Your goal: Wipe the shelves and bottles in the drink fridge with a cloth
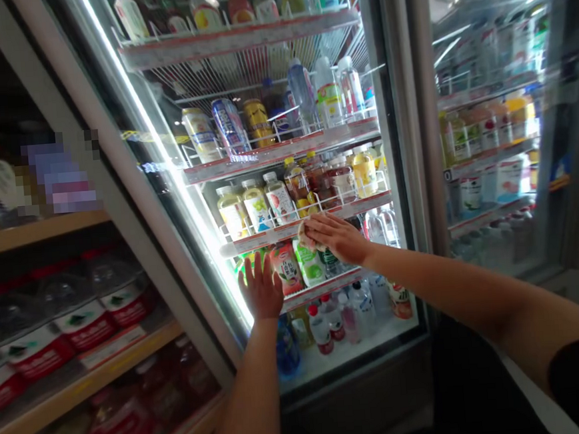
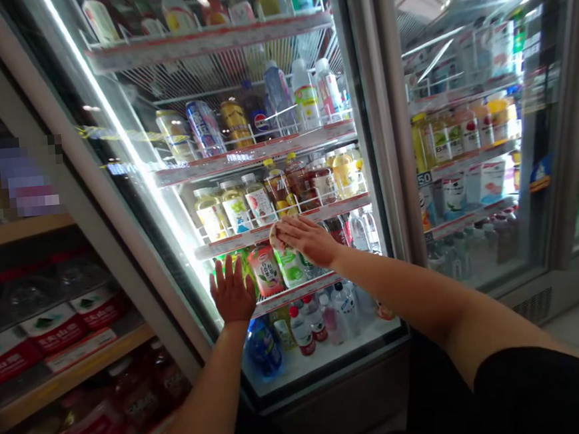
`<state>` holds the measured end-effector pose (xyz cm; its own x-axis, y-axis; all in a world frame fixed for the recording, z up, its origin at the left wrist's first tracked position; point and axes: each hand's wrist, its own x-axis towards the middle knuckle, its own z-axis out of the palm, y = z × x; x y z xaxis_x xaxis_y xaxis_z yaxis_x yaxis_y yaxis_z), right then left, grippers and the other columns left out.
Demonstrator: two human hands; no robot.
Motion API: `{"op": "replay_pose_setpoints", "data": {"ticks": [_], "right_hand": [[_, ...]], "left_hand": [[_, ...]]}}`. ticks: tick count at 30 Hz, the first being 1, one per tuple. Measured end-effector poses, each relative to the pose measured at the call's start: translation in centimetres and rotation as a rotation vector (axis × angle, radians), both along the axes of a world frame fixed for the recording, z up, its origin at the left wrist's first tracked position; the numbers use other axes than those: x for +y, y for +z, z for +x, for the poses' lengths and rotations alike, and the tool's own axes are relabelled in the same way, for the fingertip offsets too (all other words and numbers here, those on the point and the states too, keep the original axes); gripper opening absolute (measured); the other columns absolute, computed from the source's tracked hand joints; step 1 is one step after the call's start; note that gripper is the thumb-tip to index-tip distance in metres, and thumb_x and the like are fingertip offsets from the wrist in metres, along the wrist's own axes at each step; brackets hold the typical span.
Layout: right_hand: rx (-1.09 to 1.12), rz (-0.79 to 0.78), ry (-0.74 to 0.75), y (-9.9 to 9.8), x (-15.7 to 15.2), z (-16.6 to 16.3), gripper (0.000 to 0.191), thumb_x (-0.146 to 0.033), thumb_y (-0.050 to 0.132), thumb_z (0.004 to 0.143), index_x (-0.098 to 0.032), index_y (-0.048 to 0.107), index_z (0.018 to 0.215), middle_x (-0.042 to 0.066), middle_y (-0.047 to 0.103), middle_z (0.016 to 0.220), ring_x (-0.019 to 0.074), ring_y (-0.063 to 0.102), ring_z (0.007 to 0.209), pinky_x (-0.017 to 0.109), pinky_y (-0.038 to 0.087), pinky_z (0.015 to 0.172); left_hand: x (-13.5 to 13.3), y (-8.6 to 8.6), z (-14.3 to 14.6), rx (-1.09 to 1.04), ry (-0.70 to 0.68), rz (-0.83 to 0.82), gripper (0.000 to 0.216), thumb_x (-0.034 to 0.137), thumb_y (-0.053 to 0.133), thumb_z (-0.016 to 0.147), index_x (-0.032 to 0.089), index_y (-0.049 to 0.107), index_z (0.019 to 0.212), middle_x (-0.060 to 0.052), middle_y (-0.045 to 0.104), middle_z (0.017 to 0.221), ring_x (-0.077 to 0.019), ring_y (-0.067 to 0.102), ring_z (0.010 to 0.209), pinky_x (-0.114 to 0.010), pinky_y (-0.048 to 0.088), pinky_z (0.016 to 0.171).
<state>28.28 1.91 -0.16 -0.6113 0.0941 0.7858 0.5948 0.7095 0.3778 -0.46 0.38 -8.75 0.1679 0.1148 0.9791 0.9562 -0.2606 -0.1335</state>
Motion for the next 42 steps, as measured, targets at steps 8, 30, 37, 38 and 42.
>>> {"op": "replay_pose_setpoints", "data": {"ticks": [8,30,37,38,42], "right_hand": [[-0.031,-0.053,0.025,-1.3,-0.1,-0.4,0.047,-0.011,0.046,0.098,-0.018,0.058,0.143,0.010,0.054,0.152,0.0246,0.037,0.150,0.051,0.035,0.122],[-0.018,-0.082,0.037,-1.7,-1.0,-2.1,0.048,-0.013,0.051,0.096,-0.022,0.059,0.142,0.008,0.057,0.149,0.0241,0.047,0.139,0.043,0.044,0.114],[-0.014,-0.169,0.167,-1.8,-0.3,-3.5,0.050,-0.014,0.048,0.097,-0.012,0.051,0.147,0.015,0.053,0.152,0.0224,0.044,0.144,0.044,0.041,0.119],[0.002,-0.179,0.174,-1.7,-0.1,-3.4,0.051,-0.014,0.049,0.096,-0.010,0.051,0.147,0.017,0.052,0.152,0.0229,0.044,0.145,0.044,0.041,0.119],[0.033,-0.163,0.135,-1.5,0.7,-1.6,0.052,-0.014,0.051,0.095,-0.009,0.051,0.146,0.018,0.050,0.153,0.0245,0.038,0.149,0.045,0.039,0.121]], "left_hand": [[0.0,-0.1,0.1,-0.005,0.009,0.011,0.055,0.026,0.052,0.098,0.024,0.044,0.152,-0.010,0.047,0.156,-0.0248,0.021,0.156,-0.051,0.016,0.127],[-2.1,-1.5,5.3,-0.212,-0.038,0.002,0.061,0.028,0.048,0.100,0.022,0.029,0.158,-0.018,0.027,0.165,-0.0310,0.012,0.158,-0.060,0.018,0.125],[-3.5,3.4,9.2,0.141,-0.349,-0.040,0.071,0.018,0.044,0.100,0.024,0.011,0.162,-0.017,0.031,0.164,-0.0246,0.026,0.155,-0.050,0.033,0.123],[-3.4,3.9,9.8,0.179,-0.360,-0.077,0.070,0.017,0.043,0.100,0.024,0.012,0.162,-0.016,0.035,0.163,-0.0247,0.026,0.155,-0.052,0.030,0.124],[-2.2,4.4,11.4,0.181,-0.319,-0.165,0.070,0.021,0.044,0.101,0.021,0.012,0.163,-0.015,0.034,0.164,-0.0259,0.020,0.156,-0.053,0.028,0.125]]}}
